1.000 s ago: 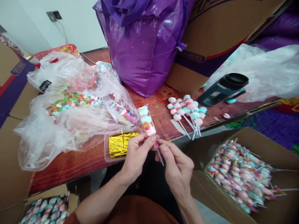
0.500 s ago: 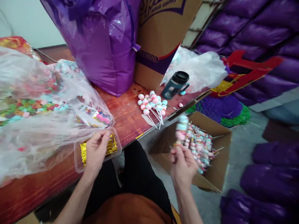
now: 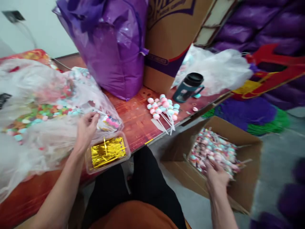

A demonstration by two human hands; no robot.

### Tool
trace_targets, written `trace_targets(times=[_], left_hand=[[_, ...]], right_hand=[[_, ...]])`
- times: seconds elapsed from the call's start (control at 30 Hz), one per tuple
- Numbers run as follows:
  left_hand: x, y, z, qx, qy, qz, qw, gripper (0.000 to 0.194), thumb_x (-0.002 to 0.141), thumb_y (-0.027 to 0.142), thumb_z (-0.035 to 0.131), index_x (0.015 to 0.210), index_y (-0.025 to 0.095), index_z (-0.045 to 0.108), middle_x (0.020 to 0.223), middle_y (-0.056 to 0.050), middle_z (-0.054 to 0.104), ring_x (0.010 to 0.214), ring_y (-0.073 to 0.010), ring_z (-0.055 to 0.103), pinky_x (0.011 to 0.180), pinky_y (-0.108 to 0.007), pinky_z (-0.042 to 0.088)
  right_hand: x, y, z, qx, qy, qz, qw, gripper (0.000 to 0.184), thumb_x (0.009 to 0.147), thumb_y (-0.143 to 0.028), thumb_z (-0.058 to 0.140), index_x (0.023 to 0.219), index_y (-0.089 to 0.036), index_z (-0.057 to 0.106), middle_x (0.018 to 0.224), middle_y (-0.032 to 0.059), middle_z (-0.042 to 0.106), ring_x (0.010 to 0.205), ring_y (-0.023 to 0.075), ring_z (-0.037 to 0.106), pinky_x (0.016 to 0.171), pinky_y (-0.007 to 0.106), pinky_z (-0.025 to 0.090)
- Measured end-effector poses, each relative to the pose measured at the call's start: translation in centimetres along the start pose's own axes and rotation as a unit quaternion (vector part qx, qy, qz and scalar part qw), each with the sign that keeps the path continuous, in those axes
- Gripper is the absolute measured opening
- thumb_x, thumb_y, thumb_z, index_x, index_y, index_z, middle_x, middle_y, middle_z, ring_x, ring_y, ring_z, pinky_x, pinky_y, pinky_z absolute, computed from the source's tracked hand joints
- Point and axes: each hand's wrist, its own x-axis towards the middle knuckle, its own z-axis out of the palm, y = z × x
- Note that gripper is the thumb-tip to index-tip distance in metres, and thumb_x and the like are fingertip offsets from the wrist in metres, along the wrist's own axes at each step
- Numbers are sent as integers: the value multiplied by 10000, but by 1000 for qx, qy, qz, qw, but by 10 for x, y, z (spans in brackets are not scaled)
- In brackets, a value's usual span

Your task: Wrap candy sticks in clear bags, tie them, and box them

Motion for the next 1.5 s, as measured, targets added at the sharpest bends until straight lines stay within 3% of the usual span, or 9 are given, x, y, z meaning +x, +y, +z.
trace_targets(times=[0.2, 0.4, 0.63, 0.77, 1.0, 1.23, 1.37, 1.43, 1.5], left_hand=[[35, -20, 22, 271, -96, 2, 958, 225, 804, 318, 660, 925, 129, 679, 955, -106, 692, 890, -230, 608, 802, -322, 443], [33, -31, 26, 277, -130, -18, 952, 119, 842, 297, 637, 827, 184, 673, 828, -55, 683, 802, -214, 610, 757, -318, 423], [34, -44, 23, 283, -28, 13, 959, 327, 799, 321, 681, 1076, 148, 672, 1121, -141, 658, 1040, -269, 593, 882, -357, 433], [42, -49, 22, 210, -32, -24, 977, 141, 805, 272, 658, 881, 172, 722, 954, -86, 718, 909, -230, 623, 849, -335, 432], [33, -30, 11, 144, -25, -45, 988, 177, 822, 295, 631, 845, 157, 739, 819, -46, 736, 706, -174, 606, 706, -295, 434], [-46, 34, 21, -70, -44, 54, 995, 96, 780, 257, 688, 725, 184, 717, 718, -4, 666, 655, -141, 565, 655, -270, 429], [-87, 48, 46, -204, 21, 55, 977, 72, 780, 250, 737, 824, 199, 713, 814, -7, 646, 725, -132, 578, 686, -253, 453], [-100, 48, 57, -316, 64, -29, 946, 198, 744, 278, 800, 884, 206, 680, 816, 13, 625, 719, -113, 569, 685, -232, 462], [-107, 47, 65, -440, 21, -150, 885, 297, 707, 345, 848, 872, 196, 651, 782, 28, 612, 652, -87, 542, 626, -212, 456]], right_hand=[[-62, -14, 41, 24, -70, -21, 997, 511, 564, -448, 756, 954, -120, 725, 731, 33, 654, 536, 131, 533, 481, 276, 452], [-110, -55, 51, -30, -119, -130, 984, 454, 716, -489, 688, 993, -133, 740, 828, 81, 711, 597, 153, 563, 559, 301, 479], [-144, -74, 58, -47, -198, -247, 947, 357, 857, -482, 638, 964, -160, 748, 802, 65, 711, 575, 143, 567, 555, 280, 486], [-158, -77, 65, -55, -241, -323, 914, 261, 913, -404, 617, 958, -183, 748, 765, 34, 687, 568, 136, 563, 543, 264, 476], [-190, -104, 76, -12, -307, -375, 874, 168, 937, -289, 607, 971, -200, 746, 780, 26, 713, 573, 133, 598, 573, 265, 514], [-236, -160, 126, 127, -433, -193, 872, 243, 830, -357, 715, 985, -169, 725, 831, 48, 750, 713, 170, 680, 612, 263, 552], [-242, -169, 145, 193, -431, -132, 871, 158, 848, -331, 693, 880, -181, 733, 832, 22, 740, 742, 154, 653, 719, 271, 536], [-239, -167, 145, 212, -408, -122, 879, 146, 849, -325, 696, 823, -183, 718, 781, -1, 710, 706, 138, 617, 709, 261, 514], [-233, -164, 140, 216, -397, -124, 884, 155, 845, -329, 707, 799, -181, 696, 743, -15, 674, 679, 129, 584, 683, 250, 492]])
